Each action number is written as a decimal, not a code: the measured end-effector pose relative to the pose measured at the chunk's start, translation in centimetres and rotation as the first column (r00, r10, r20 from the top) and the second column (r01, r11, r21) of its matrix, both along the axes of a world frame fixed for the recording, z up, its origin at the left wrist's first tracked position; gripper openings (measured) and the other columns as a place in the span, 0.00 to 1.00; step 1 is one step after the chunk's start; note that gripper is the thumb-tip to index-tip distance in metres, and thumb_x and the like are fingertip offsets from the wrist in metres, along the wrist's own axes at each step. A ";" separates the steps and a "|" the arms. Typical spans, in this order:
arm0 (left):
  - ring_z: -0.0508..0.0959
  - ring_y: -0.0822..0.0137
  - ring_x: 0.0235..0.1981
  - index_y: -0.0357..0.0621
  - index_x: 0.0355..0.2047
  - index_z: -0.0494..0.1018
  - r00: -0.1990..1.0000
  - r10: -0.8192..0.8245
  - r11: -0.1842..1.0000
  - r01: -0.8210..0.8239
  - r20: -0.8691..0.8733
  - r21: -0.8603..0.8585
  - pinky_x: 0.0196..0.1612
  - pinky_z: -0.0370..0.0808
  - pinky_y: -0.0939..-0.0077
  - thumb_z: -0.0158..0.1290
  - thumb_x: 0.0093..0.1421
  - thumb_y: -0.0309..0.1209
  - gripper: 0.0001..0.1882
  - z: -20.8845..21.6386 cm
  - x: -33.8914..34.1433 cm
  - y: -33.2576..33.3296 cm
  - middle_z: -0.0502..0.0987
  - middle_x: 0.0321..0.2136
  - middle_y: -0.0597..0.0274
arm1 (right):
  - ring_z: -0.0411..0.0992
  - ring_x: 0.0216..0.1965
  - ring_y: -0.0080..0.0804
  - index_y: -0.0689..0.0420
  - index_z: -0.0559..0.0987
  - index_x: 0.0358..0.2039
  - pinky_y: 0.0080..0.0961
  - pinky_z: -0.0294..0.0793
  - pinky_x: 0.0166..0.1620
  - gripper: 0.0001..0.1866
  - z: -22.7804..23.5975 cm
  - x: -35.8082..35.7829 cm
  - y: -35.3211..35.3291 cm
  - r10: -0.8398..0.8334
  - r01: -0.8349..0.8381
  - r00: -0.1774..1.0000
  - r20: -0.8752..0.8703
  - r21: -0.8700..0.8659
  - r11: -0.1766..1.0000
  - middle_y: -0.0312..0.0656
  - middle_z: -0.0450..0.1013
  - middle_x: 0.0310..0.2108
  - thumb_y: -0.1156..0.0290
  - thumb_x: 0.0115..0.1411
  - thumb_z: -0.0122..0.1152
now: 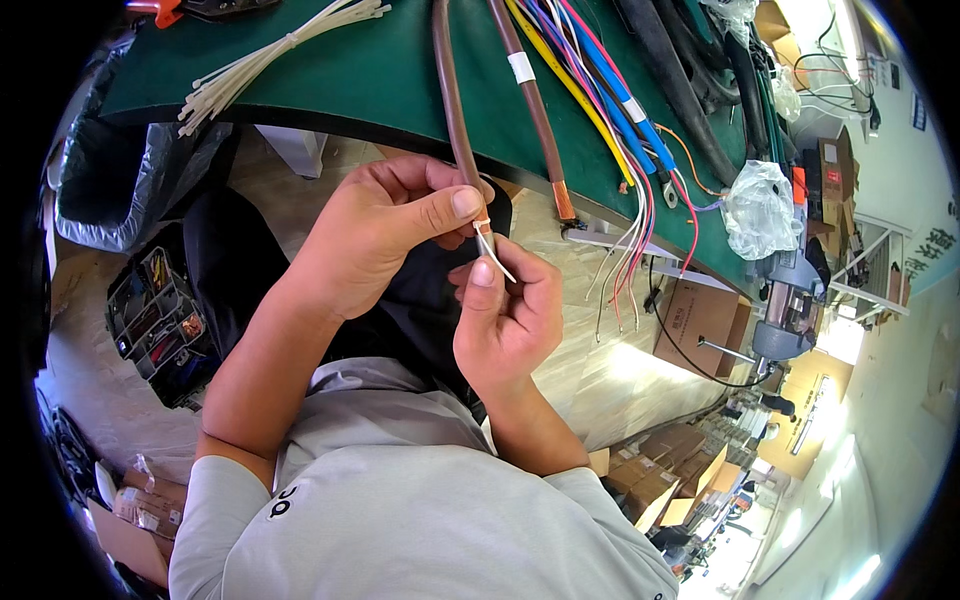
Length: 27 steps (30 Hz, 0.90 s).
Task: The person slides a metal terminal onto a wire end and pushes it into a plastic sleeve. The person performs these actions by hand, handling multiple wires and terminals one at a time.
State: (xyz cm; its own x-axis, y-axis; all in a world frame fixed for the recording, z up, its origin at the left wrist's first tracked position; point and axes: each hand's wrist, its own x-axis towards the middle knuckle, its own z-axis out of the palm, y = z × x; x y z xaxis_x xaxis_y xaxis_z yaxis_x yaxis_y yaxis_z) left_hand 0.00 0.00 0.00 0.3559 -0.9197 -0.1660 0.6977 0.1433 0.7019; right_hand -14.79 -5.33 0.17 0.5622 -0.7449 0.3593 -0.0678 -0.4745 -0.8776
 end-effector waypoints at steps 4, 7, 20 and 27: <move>0.74 0.75 0.30 0.36 0.34 0.78 1.000 0.004 1.000 -0.005 0.029 0.020 0.37 0.71 0.80 0.62 0.58 0.35 0.13 0.1 0.2 0.1 0.80 0.29 0.63 | 0.74 0.27 0.20 0.68 0.69 0.45 0.13 0.73 0.30 0.14 -0.2 0.2 0.3 -0.027 0.026 0.999 0.020 0.024 0.999 0.45 0.75 0.35 0.75 0.64 0.59; 0.74 0.74 0.30 0.36 0.34 0.78 1.000 0.009 1.000 -0.010 0.025 0.016 0.37 0.71 0.80 0.63 0.58 0.35 0.13 0.0 0.1 0.1 0.80 0.29 0.63 | 0.74 0.29 0.21 0.68 0.69 0.45 0.14 0.74 0.32 0.14 -0.5 0.3 0.5 -0.049 0.048 0.998 0.039 0.042 0.998 0.45 0.74 0.36 0.76 0.63 0.60; 0.75 0.74 0.31 0.34 0.36 0.78 1.000 0.003 1.000 -0.003 -0.001 0.019 0.38 0.73 0.80 0.62 0.58 0.35 0.15 0.5 0.0 0.1 0.80 0.32 0.61 | 0.72 0.30 0.19 0.67 0.70 0.46 0.14 0.71 0.33 0.15 -0.6 0.0 0.1 -0.033 0.031 0.997 0.072 0.023 0.999 0.42 0.72 0.35 0.77 0.61 0.62; 0.75 0.74 0.30 0.33 0.38 0.77 1.000 -0.017 0.998 0.016 0.024 0.058 0.37 0.73 0.80 0.62 0.59 0.35 0.15 1.1 0.3 0.3 0.80 0.32 0.61 | 0.66 0.27 0.14 0.66 0.72 0.44 0.11 0.66 0.30 0.14 -1.0 0.0 -0.1 -0.077 0.078 0.995 0.070 -0.017 0.997 0.37 0.71 0.33 0.78 0.60 0.64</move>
